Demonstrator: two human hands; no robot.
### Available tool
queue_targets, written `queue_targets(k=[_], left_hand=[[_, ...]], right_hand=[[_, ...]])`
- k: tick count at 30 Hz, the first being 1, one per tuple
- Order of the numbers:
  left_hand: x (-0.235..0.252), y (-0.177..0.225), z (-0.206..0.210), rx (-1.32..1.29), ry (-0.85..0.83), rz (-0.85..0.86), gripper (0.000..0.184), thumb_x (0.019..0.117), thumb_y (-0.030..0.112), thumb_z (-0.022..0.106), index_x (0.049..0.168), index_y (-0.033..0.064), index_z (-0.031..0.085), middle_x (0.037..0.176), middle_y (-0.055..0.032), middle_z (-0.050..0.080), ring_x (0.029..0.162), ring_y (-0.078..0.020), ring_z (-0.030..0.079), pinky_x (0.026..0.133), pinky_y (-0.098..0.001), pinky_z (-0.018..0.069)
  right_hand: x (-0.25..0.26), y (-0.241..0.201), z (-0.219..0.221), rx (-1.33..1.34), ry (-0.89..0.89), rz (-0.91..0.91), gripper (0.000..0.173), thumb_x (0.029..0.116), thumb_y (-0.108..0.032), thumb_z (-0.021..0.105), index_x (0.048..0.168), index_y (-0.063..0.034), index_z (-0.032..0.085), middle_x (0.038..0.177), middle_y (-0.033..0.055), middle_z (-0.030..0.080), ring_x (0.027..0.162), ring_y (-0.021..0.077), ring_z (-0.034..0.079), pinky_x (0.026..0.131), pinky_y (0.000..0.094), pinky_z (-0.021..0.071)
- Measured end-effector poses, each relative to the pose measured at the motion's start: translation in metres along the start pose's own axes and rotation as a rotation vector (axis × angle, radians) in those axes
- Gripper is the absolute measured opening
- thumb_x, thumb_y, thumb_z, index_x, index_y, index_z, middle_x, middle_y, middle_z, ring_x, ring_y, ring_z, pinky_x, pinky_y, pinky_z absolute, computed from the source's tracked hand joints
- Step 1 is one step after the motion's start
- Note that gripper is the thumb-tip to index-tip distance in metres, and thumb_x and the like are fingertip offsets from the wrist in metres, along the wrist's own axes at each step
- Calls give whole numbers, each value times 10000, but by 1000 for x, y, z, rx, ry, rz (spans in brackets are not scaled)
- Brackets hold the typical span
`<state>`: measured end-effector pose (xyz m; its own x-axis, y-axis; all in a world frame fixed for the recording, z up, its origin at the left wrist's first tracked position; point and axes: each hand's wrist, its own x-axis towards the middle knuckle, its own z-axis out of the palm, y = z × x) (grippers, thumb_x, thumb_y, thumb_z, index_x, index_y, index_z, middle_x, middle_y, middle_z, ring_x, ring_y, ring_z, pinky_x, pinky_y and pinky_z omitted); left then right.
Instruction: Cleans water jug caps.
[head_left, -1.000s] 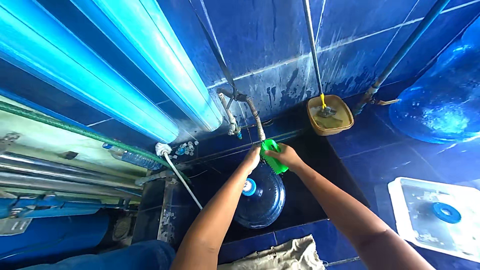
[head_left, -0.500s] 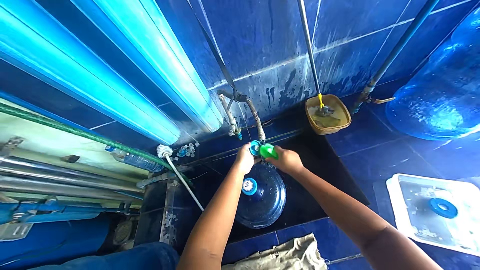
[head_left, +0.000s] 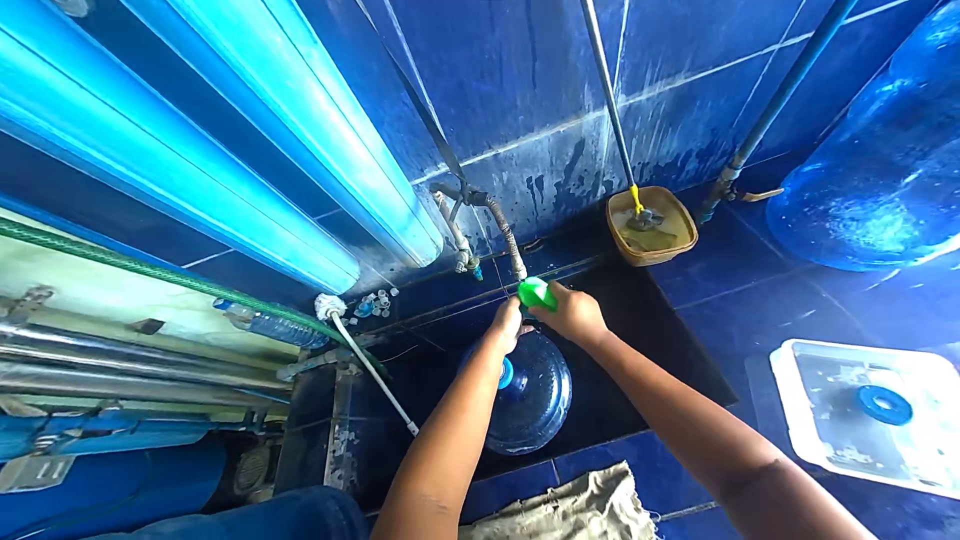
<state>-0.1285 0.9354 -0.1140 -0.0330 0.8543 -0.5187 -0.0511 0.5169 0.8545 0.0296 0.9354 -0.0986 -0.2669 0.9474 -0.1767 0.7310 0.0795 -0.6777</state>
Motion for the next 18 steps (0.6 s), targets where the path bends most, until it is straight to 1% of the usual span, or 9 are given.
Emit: queue_targets(k=[2,3,6,8,10,12,15,17,18], left_hand=[[2,6,-2,-42,7,-12,463,1137,334,255,1282,24,567,1126,-159,657,979,-253,653,835,-428,554],[4,8,-6,-56,-24,-36,477,1136,347,255,1290,16,562,1124,-165,660,975,-260,658,837,-432,555],[10,7,-8,-31,-86,-69,526,1133,381,225,1378,17,516,1258,-188,635,1086,-289,645,904,-464,539],[13,6,-1,76,-99,-48,538,1136,378,196,1400,31,512,1288,-183,628,1098,-277,639,899,-451,529],[13,7,4,197,-114,-9,559,1140,390,196,1426,14,495,1306,-205,618,1106,-277,641,908,-442,531],[12,9,6,297,-112,10,571,1140,395,204,1431,-5,490,1315,-223,611,1115,-284,644,921,-440,531],[10,7,12,407,-84,52,553,1145,357,193,1421,2,516,1330,-214,599,1130,-275,621,932,-439,513],[10,4,13,380,-73,123,521,1143,292,193,1402,-15,527,1346,-223,587,1157,-287,613,953,-451,519],[12,3,10,353,-65,149,538,1145,331,216,1408,-22,526,1365,-230,581,1184,-297,607,980,-456,512]], right_hand=[[-10,0,4,-38,-42,-72,554,970,-507,640,1245,-27,643,1077,236,710,1067,427,680,922,642,505],[-13,7,5,-93,-46,-142,548,985,-501,616,1235,-14,646,1061,243,714,1052,435,686,911,644,508],[-7,38,5,-189,34,-292,520,990,-482,614,1141,11,677,974,253,727,972,451,710,869,657,519],[-3,48,-3,-161,28,-217,533,974,-498,639,1159,0,678,1004,249,725,1000,448,702,889,653,513],[-1,55,-15,-56,23,-64,527,954,-486,687,1198,-20,678,1051,247,717,1041,451,684,911,667,505],[3,63,-26,38,58,40,518,936,-468,725,1207,-29,674,1041,245,711,1031,448,678,907,672,499],[2,56,-21,123,69,-19,522,903,-468,761,1160,-21,681,976,226,709,957,415,687,870,655,516],[5,58,-11,149,50,-44,533,919,-474,743,1178,-13,678,991,229,711,967,410,689,886,643,516],[9,65,-8,155,32,-6,535,927,-479,733,1190,-17,669,1017,233,707,994,414,684,903,646,509]])
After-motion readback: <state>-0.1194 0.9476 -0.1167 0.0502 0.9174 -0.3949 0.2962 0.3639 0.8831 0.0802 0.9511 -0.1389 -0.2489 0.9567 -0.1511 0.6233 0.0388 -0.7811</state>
